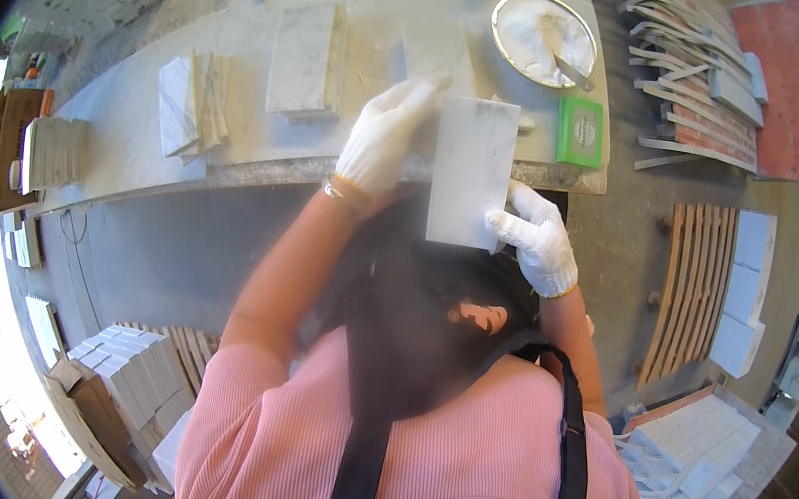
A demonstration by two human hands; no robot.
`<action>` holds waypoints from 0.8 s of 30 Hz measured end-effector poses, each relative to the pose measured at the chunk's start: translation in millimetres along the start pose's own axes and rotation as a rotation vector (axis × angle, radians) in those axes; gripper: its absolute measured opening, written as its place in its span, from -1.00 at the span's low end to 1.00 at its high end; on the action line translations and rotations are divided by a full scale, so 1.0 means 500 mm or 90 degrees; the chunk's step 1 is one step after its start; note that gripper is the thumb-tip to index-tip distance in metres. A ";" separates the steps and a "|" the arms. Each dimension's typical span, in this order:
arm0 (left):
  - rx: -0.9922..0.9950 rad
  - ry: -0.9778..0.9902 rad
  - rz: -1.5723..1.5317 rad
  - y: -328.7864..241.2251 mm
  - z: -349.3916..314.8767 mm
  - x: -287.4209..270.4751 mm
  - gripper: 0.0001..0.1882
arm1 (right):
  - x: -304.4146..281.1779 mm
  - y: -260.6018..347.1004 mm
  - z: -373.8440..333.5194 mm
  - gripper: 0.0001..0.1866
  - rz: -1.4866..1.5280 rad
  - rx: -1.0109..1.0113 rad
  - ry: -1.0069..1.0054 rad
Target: The person applies a white paste to the edges of rectangular tiles using a small metal spatula, then uses a green sponge to wipe the edges. The person repeats this process on multiple tiles, stacking them on the table.
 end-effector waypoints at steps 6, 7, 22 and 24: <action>-0.110 0.050 -0.253 0.072 -0.028 0.001 -0.32 | 0.000 -0.011 0.002 -0.42 0.014 0.030 0.014; -0.100 0.067 -0.266 0.073 -0.032 0.004 -0.31 | -0.001 -0.014 0.003 -0.42 0.011 0.040 0.007; -0.068 0.106 -0.195 0.074 -0.041 0.035 -0.54 | -0.031 -0.031 0.031 -0.62 0.088 -0.013 -0.100; -0.053 0.099 -0.203 0.066 -0.039 0.032 -0.55 | -0.029 -0.021 0.032 -0.59 0.064 -0.005 -0.086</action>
Point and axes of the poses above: each hand's wrist, its own z-axis towards the middle knuckle, its own x-axis out of the palm, y = z × x, the point moved 6 cm from there along z, towards the middle knuckle, and after that the axes turned 8 degrees about -x, right-handed, at the moved point
